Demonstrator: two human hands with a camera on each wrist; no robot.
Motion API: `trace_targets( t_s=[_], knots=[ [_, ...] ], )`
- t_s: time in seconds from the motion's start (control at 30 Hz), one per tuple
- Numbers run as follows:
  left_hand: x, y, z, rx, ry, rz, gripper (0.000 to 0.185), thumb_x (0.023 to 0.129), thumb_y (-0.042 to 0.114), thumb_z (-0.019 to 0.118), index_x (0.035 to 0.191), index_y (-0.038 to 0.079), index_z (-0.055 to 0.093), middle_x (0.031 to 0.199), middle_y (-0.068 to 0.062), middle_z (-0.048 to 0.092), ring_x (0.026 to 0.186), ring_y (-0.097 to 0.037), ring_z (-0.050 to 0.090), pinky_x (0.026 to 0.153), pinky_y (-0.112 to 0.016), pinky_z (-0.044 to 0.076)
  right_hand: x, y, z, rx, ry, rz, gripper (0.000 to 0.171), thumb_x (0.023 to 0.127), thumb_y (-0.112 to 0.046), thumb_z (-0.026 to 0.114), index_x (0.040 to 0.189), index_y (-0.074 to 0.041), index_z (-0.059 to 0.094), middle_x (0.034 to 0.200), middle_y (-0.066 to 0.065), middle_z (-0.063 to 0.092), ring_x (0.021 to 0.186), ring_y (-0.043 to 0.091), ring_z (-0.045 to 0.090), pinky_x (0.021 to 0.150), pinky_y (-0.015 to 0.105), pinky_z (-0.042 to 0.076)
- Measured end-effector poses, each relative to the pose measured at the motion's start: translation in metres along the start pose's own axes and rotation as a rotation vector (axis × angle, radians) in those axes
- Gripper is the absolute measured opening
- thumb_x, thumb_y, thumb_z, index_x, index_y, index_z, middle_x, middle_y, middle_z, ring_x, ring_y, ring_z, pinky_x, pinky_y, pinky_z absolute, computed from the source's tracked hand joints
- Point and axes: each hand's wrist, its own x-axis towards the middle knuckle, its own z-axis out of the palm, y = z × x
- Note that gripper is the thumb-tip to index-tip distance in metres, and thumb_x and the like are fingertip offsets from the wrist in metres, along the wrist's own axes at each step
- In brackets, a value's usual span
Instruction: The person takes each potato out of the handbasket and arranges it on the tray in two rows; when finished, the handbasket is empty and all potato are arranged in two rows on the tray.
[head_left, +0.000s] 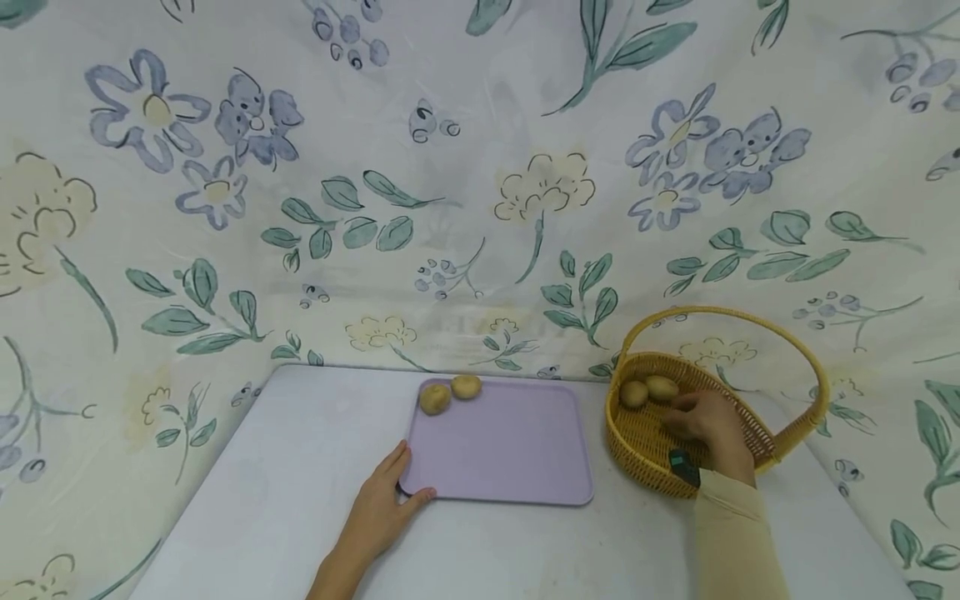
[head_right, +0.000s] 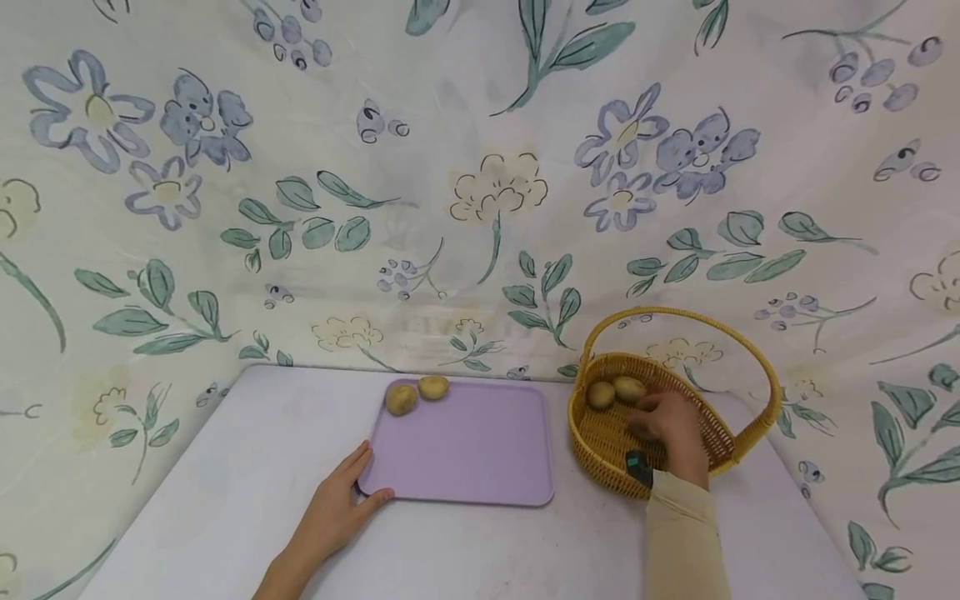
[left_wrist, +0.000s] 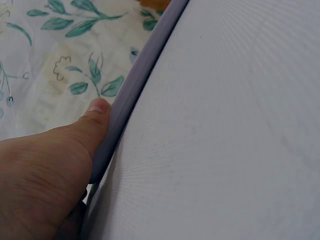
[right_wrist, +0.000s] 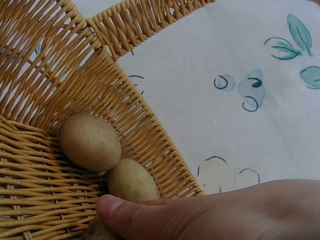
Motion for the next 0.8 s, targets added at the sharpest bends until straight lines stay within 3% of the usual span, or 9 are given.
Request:
trace_targets(
  t_s=[0.2,0.8],
  knots=[
    [-0.0008,-0.0002,0.0001,-0.002,0.004,-0.005,0.087,0.079,0.049,0.070,0.142,-0.002,0.038,0.153,-0.011,0.032,0.140,-0.034,0.033,0.115,-0.049,0.030,0.0003,-0.0012,0.0022,-0.033,0.003,-0.064,0.048,0.083,-0.037,0.069,0.116,-0.002,0.066,0.123,0.026,0.060,0.112,0.049,0.052,0.092,0.056,0.047],
    [-0.0007,0.0023,0.0003,0.001,0.016,0.009,0.086,0.079,0.047,0.071,0.141,-0.003,0.039,0.152,-0.012,0.034,0.139,-0.034,0.034,0.114,-0.049,0.032,0.0008,-0.0006,0.0089,-0.013,-0.018,-0.091,0.054,0.085,-0.040,0.066,0.122,-0.002,0.062,0.127,0.026,0.057,0.115,0.048,0.052,0.093,0.056,0.047]
  ],
)
